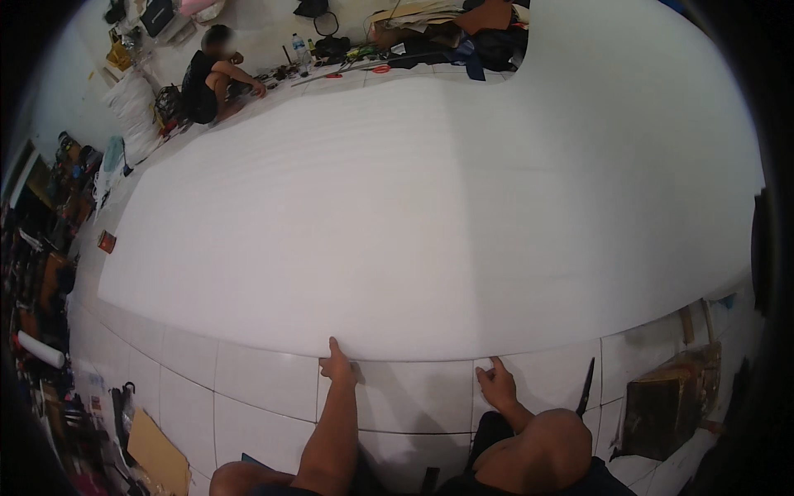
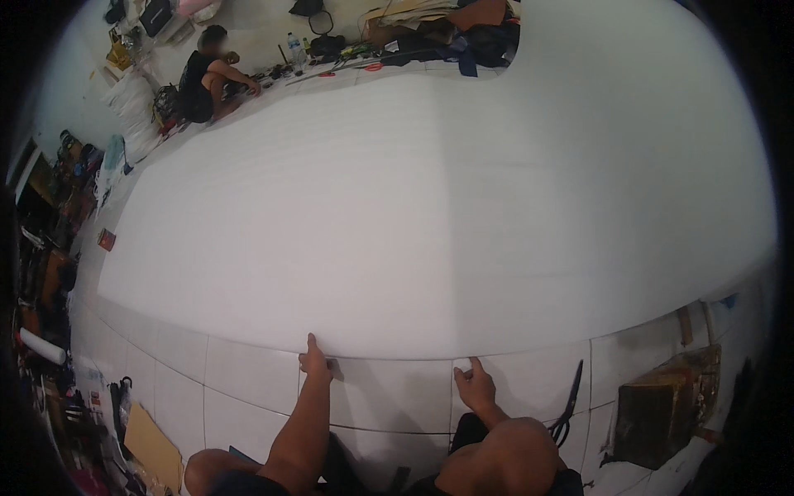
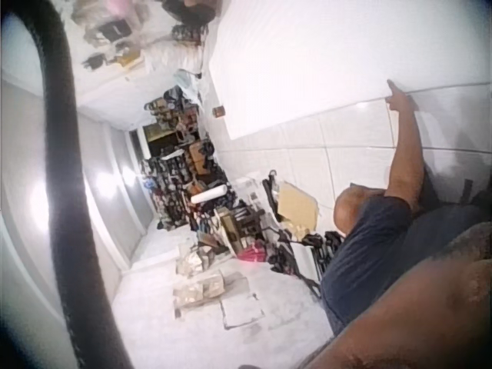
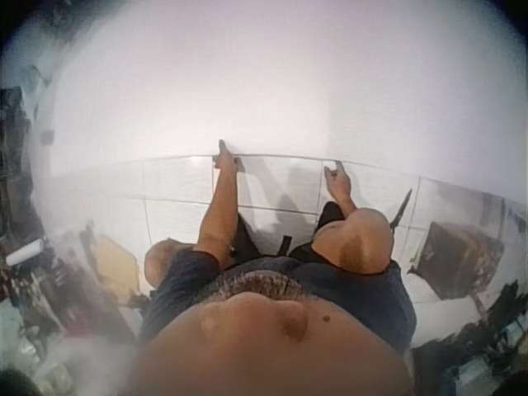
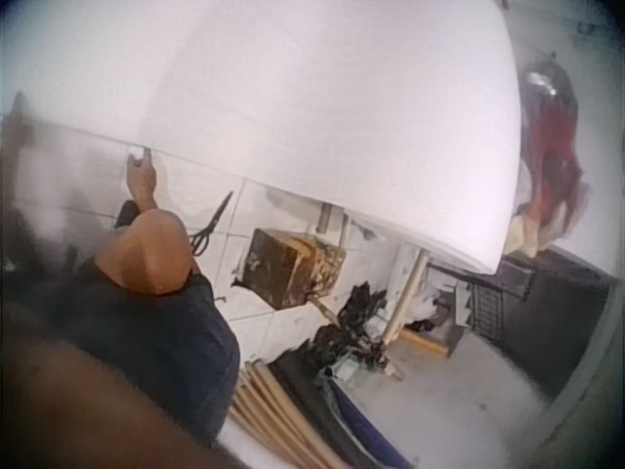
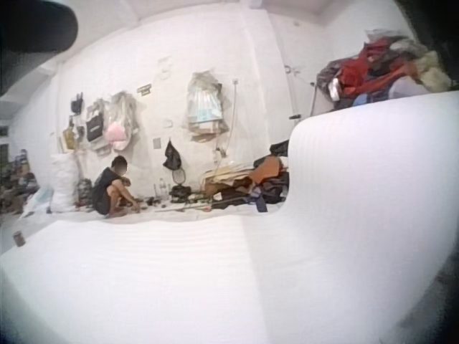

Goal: The person cuts a large white sheet into smaller rectangular pieces using shears. They repeatedly fold the sheet, cut along the fold, and separate the pieces, stacking them on the floor.

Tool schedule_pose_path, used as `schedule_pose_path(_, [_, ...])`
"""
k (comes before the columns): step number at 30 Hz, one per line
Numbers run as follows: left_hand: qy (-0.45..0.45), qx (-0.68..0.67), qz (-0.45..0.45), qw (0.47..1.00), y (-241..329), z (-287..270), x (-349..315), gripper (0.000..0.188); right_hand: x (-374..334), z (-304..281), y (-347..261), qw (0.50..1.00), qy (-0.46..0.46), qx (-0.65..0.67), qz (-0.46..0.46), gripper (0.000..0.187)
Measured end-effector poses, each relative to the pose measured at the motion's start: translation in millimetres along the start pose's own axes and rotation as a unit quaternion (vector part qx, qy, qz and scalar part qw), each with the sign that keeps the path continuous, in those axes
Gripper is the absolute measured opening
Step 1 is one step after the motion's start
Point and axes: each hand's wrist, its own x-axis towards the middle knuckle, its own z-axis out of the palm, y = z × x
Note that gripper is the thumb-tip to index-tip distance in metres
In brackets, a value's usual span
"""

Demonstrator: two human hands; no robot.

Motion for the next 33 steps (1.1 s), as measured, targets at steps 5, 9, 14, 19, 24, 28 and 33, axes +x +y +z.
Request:
schedule_pose_path(5, [0.16, 0.054, 0.008, 0.986, 22.9, 3.7, -22.7, 0.082, 3.2, -25.2, 8.2, 0.998, 0.043, -0.02, -0.045, 0.03])
schedule_pose_path(9, [0.037, -0.159, 0.208, 0.964, 85.9, 0.7, -45.5, 0.065, 24.0, -76.1, -44.9, 0.988, 0.104, 0.074, -0.086, 0.031])
schedule_pose_path(14, [-0.049, -0.146, 0.303, 0.941, 125.7, -1.8, -88.2, 0.053, 42.9, -87.4, -85.6, 0.995, -0.081, 0.039, -0.045, 0.039])
schedule_pose_path(19, [0.035, -0.103, 0.158, 0.981, 53.7, 12.8, -42.6, 0.073, 25.6, -63.0, -63.3, 0.953, -0.299, -0.043, 0.038, 0.049])
schedule_pose_path(24, [-0.025, -0.086, -0.048, 0.995, -3.6, -6.1, -20.7, 0.092, 8.2, -41.5, -25.1, 0.948, -0.293, -0.116, 0.043, 0.051])
schedule_pose_path(28, [-0.086, -0.137, -0.031, 0.986, -6.2, -5.4, -8.1, 0.062, -2.8, -26.5, -30.4, 0.974, -0.13, -0.138, -0.122, 0.03])
schedule_pose_path(33, [-0.111, -0.146, -0.015, 0.983, -3.6, 11.9, -10.9, 0.057, 8.7, -22.5, -47.1, 0.899, 0.052, -0.216, -0.377, 0.038])
